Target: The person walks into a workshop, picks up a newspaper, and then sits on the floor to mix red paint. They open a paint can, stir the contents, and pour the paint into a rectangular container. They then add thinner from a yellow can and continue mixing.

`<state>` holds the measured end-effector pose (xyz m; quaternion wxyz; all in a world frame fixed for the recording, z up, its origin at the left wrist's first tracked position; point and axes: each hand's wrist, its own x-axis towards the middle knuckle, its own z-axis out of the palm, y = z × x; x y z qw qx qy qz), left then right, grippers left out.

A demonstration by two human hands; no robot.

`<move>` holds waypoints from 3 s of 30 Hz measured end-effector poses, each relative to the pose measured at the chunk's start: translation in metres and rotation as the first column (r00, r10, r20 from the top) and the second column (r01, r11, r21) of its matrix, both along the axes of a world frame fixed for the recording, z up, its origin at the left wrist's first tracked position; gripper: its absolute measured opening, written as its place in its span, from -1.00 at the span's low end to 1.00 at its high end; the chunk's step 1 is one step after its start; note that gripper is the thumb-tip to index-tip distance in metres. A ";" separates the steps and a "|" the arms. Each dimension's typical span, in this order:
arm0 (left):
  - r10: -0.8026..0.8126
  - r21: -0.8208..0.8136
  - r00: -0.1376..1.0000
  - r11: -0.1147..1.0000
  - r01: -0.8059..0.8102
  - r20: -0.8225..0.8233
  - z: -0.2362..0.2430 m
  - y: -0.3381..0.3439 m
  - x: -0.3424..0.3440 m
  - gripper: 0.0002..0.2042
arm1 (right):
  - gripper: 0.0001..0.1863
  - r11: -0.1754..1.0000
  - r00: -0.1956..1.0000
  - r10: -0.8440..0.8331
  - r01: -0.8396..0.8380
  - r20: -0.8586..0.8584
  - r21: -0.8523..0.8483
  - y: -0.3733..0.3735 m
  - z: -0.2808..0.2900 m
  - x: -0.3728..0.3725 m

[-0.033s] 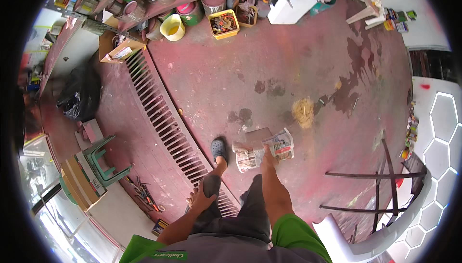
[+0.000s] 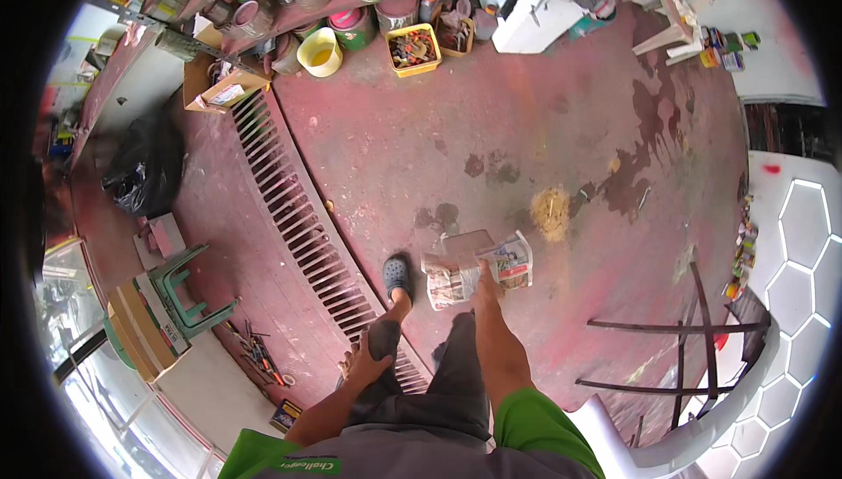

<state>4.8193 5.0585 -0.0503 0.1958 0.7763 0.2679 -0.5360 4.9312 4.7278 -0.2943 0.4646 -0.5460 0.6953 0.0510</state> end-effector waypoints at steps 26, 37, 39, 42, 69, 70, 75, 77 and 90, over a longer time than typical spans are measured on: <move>0.633 0.140 0.749 0.774 -0.617 -0.197 -0.012 0.013 0.168 -0.10 | -0.20 0.700 0.920 0.390 -0.323 0.037 0.637 0.247 -0.072 0.563; 0.707 0.237 0.665 0.707 -0.666 -0.240 -0.002 -0.019 0.144 -0.11 | 0.32 0.724 0.897 0.443 -0.357 -0.001 0.591 0.269 -0.050 0.582; 0.743 0.281 0.636 0.668 -0.689 -0.210 0.011 -0.012 0.140 -0.10 | 0.31 0.689 0.877 0.469 -0.434 0.099 0.580 0.251 -0.033 0.566; 0.816 0.281 0.535 0.577 -0.767 -0.219 0.031 -0.025 0.105 -0.06 | 0.16 0.696 0.864 0.496 -0.451 0.080 0.558 0.247 0.013 0.513; 0.731 -0.173 0.299 0.493 -0.853 0.613 0.075 0.023 -0.192 -0.45 | -0.74 -0.411 -0.402 0.912 -0.884 0.087 0.224 0.060 0.337 0.180; 0.809 -0.197 0.216 0.375 -0.906 0.547 0.076 0.015 -0.199 -0.54 | -0.74 -0.354 -0.351 0.935 -0.909 0.053 0.218 0.033 0.342 0.184; 0.849 -0.268 -0.029 0.133 -0.954 0.527 0.043 -0.051 -0.267 -0.69 | -0.75 -0.192 -0.190 0.981 -0.953 0.032 0.236 -0.038 0.366 0.147; 0.834 -0.305 0.015 0.218 -0.927 0.552 0.037 -0.064 -0.287 -0.67 | -0.75 -0.303 -0.276 0.950 -0.930 0.146 0.209 -0.065 0.360 0.133; 0.881 -0.387 -0.037 0.169 -0.906 0.472 0.054 0.004 -0.194 -0.50 | -0.77 -0.260 -0.212 0.948 -0.946 0.239 0.192 -0.083 0.340 0.121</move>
